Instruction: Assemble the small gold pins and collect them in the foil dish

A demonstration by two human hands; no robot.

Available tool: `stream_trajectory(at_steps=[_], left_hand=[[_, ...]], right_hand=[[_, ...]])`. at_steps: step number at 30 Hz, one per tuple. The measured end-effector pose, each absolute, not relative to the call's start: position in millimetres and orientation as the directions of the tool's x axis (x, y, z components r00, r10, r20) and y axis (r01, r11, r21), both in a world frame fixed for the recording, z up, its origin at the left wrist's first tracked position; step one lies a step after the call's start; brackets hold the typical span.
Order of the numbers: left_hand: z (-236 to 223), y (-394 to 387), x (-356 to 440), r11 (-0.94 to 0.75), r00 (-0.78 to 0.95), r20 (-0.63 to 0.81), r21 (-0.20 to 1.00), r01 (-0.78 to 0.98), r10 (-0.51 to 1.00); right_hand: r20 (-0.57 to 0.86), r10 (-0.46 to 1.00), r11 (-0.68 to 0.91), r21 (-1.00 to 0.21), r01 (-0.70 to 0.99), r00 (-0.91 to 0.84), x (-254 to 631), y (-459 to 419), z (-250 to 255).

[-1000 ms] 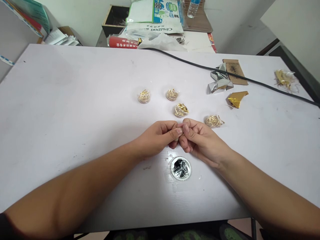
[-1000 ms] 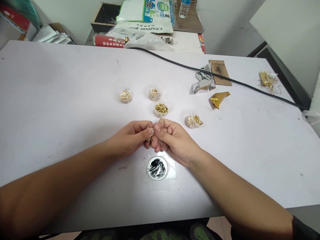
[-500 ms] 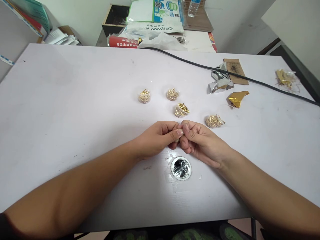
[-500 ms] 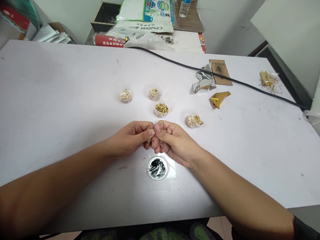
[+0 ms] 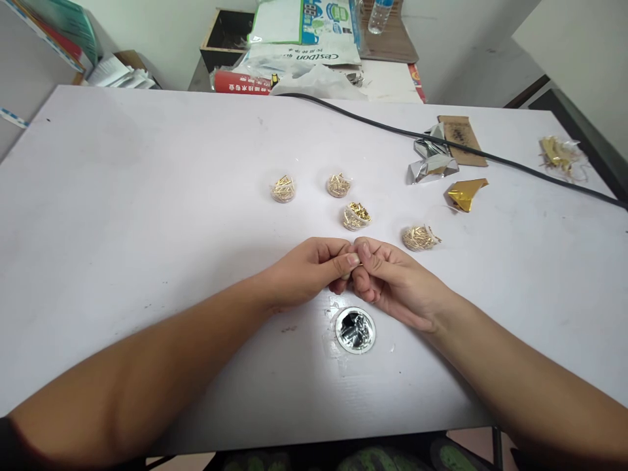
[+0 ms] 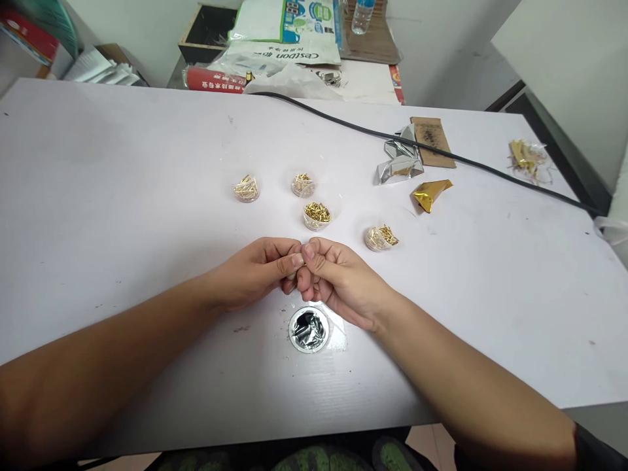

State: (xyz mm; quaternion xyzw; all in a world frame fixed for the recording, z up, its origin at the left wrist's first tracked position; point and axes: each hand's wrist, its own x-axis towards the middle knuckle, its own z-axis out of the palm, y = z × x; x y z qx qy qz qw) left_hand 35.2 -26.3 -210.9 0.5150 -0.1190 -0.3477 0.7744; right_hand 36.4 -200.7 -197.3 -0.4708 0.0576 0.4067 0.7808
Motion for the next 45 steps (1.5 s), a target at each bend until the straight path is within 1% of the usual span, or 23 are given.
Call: stream_trajectory(at_steps=[11, 17, 26, 31, 40, 45], left_hand=[[-206.8, -26.6, 35.9, 0.246, 0.721, -0.168, 0.868, 0.432, -0.673], [-207.5, -27.5, 36.4, 0.257, 0.723, -0.160, 0.865, 0.431, -0.672], [-207.6, -28.0, 36.4, 0.266, 0.721, -0.157, 0.859, 0.437, -0.675], [-208.3, -27.9, 35.9, 0.251, 0.726, -0.170, 0.865, 0.433, -0.667], [-211.7, -25.7, 35.0, 0.175, 0.721, -0.179, 0.905, 0.388, -0.669], [-211.0, -26.7, 32.9, 0.204, 0.751, -0.188, 0.895, 0.397, -0.633]], right_hand=[[-0.483, 0.583, 0.266, -0.647, -0.715, 0.654, 36.2, -197.4, -191.8], [-0.493, 0.568, 0.268, -0.647, -0.714, 0.659, 35.6, -196.9, -191.2], [-0.478, 0.582, 0.274, -0.647, -0.712, 0.658, 36.0, -197.4, -192.5], [-0.484, 0.573, 0.256, -0.660, -0.706, 0.661, 35.6, -197.1, -193.4], [-0.472, 0.597, 0.272, -0.641, -0.718, 0.648, 36.9, -197.5, -193.8], [-0.466, 0.589, 0.297, -0.634, -0.714, 0.660, 37.5, -196.1, -193.3]])
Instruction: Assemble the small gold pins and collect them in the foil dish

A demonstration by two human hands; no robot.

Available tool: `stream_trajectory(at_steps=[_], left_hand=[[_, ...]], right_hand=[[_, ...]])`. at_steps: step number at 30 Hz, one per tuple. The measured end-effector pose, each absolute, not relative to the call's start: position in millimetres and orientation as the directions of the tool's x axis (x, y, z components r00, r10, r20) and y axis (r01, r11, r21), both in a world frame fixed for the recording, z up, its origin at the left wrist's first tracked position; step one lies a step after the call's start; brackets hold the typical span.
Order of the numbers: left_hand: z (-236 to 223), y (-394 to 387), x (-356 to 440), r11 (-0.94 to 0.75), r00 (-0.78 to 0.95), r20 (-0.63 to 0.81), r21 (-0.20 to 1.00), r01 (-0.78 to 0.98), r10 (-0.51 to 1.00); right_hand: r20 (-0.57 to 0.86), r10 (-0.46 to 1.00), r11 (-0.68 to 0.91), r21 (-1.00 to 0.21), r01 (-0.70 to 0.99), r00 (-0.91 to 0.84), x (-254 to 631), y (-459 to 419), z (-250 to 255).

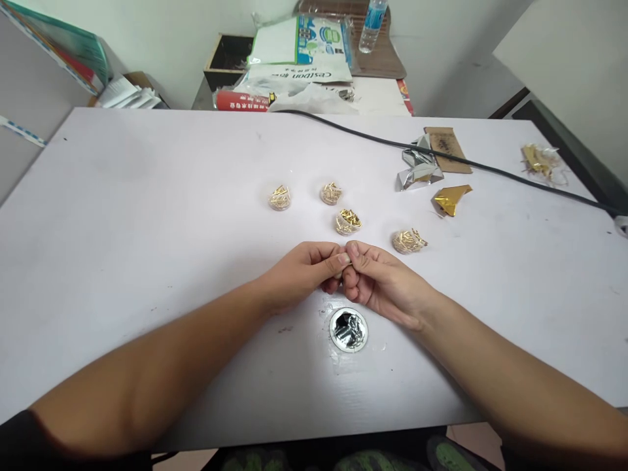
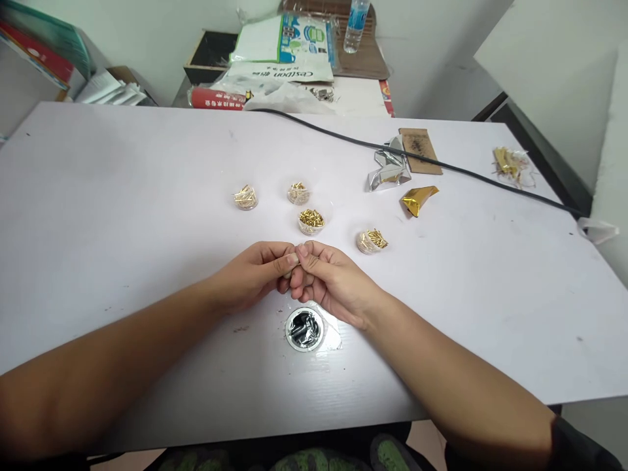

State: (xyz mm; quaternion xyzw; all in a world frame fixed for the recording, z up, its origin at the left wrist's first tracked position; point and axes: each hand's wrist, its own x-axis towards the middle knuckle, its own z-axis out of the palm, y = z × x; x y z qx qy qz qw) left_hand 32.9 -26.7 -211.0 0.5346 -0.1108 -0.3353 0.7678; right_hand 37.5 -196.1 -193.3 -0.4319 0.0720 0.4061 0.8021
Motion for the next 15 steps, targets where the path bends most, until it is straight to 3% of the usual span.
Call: stream_trajectory(at_steps=[11, 15], left_hand=[[-210.9, -28.2, 32.2, 0.248, 0.765, -0.214, 0.864, 0.439, -0.607], [-210.0, -30.3, 31.6, 0.297, 0.778, -0.215, 0.838, 0.457, -0.591]], right_hand=[[-0.417, 0.561, 0.370, -0.647, -0.667, 0.715, 37.0, -195.8, -196.2], [-0.379, 0.501, 0.343, -0.738, -0.581, 0.778, 36.4, -196.1, -193.3]])
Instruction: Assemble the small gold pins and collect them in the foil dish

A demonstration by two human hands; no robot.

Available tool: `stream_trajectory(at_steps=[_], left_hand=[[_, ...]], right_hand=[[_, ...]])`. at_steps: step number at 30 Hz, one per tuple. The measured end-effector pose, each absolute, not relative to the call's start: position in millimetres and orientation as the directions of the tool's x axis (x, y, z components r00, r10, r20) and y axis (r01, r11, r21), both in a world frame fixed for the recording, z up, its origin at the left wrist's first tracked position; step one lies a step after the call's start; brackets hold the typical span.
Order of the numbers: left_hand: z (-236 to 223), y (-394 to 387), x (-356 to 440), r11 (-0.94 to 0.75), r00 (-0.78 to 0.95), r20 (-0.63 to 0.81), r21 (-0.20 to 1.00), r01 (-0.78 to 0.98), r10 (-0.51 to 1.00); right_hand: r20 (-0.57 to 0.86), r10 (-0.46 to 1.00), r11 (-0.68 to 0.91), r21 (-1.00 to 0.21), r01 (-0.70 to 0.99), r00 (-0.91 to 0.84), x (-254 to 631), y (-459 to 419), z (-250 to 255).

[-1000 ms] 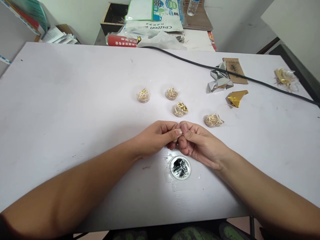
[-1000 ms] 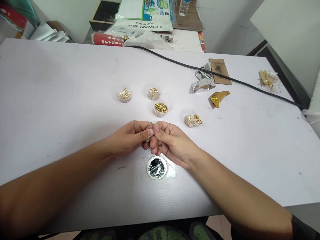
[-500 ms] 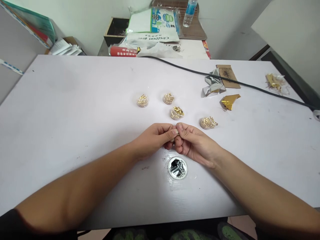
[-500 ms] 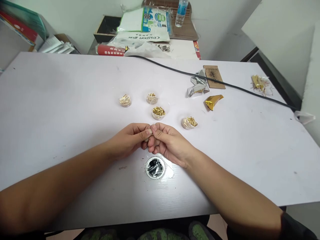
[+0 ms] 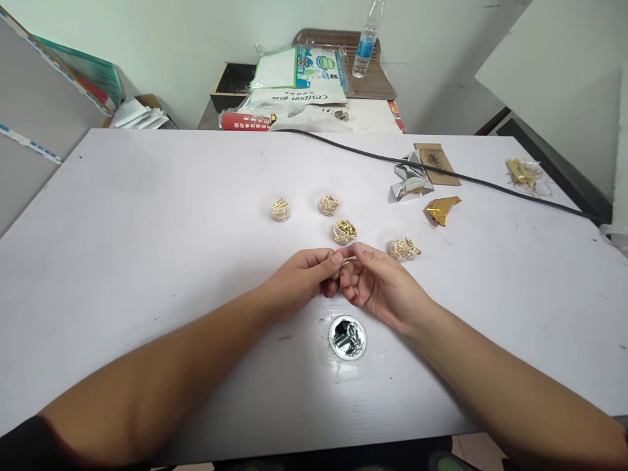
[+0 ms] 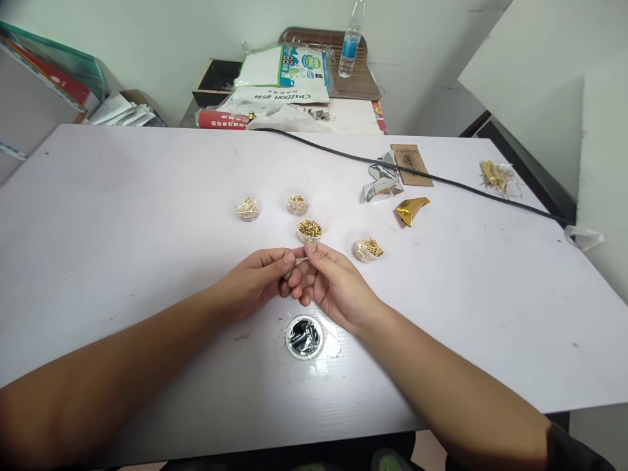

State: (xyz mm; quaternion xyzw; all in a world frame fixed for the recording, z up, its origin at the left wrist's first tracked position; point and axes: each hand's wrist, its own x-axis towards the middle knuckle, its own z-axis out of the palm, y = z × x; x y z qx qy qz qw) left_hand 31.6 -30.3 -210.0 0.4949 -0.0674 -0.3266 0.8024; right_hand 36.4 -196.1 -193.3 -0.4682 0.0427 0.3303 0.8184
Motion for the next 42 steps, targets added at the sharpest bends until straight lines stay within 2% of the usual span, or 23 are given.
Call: stream_trajectory(at_steps=[5, 11, 22, 31, 38, 42], left_hand=[[-212, -31, 32, 0.384, 0.793, -0.170, 0.803, 0.456, -0.585], [-211, -31, 31, 0.419, 0.801, -0.159, 0.784, 0.458, -0.577], [-218, -33, 28, 0.419, 0.887, -0.110, 0.851, 0.317, -0.448], [-207, -35, 21, 0.314, 0.946, -0.012, 0.942, 0.119, -0.323], [-212, -35, 18, -0.014, 0.987, 0.027, 0.999, -0.029, -0.157], [-212, -34, 18, 0.000, 0.986, 0.064, 0.998, -0.065, -0.152]], right_hand=[[-0.191, 0.392, 0.184, -0.942, -0.280, 0.900, 33, -196, -187], [-0.102, 0.371, 0.073, -0.988, -0.138, 0.923, 31, -194, -186], [-0.033, 0.325, 0.083, -0.995, -0.063, 0.945, 31, -192, -193], [0.001, 0.269, 0.065, -0.998, -0.017, 0.963, 29, -191, -197], [-0.003, 0.254, 0.068, -0.997, -0.021, 0.967, 28, -192, -200], [0.010, 0.204, 0.066, -0.998, -0.003, 0.979, 24, -189, -200]])
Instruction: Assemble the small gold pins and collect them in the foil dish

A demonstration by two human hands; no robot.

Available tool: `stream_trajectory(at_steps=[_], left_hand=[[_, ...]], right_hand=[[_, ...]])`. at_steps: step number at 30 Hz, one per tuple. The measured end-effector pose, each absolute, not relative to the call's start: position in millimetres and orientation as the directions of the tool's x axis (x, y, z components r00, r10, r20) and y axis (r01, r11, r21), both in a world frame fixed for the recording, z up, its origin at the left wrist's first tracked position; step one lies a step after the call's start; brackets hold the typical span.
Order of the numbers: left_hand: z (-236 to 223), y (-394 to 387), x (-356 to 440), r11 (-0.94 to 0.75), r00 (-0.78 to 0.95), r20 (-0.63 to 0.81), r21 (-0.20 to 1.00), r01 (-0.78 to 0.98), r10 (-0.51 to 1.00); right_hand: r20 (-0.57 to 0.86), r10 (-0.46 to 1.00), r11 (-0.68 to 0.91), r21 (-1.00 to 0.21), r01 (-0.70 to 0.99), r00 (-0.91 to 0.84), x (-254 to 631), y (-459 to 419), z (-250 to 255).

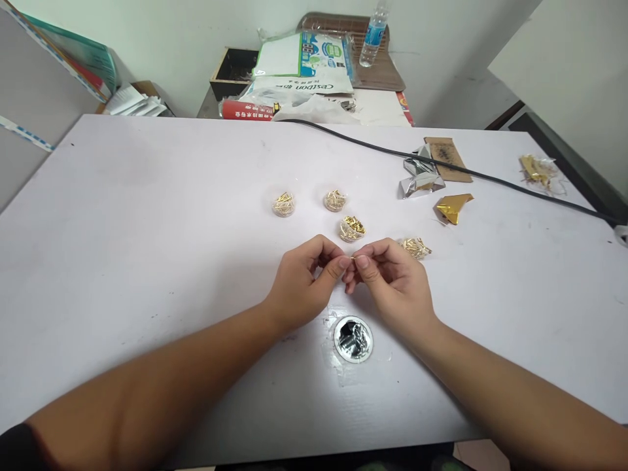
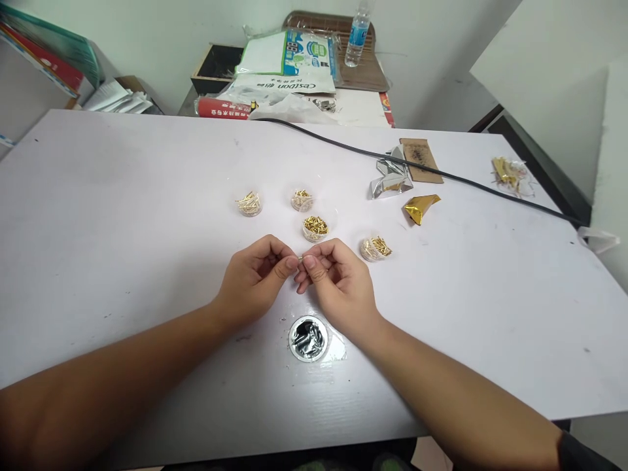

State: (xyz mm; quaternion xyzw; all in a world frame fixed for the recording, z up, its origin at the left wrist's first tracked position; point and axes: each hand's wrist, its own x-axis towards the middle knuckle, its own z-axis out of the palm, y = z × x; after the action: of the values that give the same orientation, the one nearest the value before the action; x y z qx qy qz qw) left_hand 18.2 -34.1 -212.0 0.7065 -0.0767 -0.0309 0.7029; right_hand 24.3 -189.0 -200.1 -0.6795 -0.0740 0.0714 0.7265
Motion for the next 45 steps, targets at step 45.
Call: stream_trajectory(at_steps=[45], left_hand=[[-209, -36, 21, 0.317, 0.932, -0.013, 0.939, 0.137, -0.363]], right_hand=[[0.097, 0.187, 0.137, -0.988, 0.072, 0.978, 11, -181, -211]])
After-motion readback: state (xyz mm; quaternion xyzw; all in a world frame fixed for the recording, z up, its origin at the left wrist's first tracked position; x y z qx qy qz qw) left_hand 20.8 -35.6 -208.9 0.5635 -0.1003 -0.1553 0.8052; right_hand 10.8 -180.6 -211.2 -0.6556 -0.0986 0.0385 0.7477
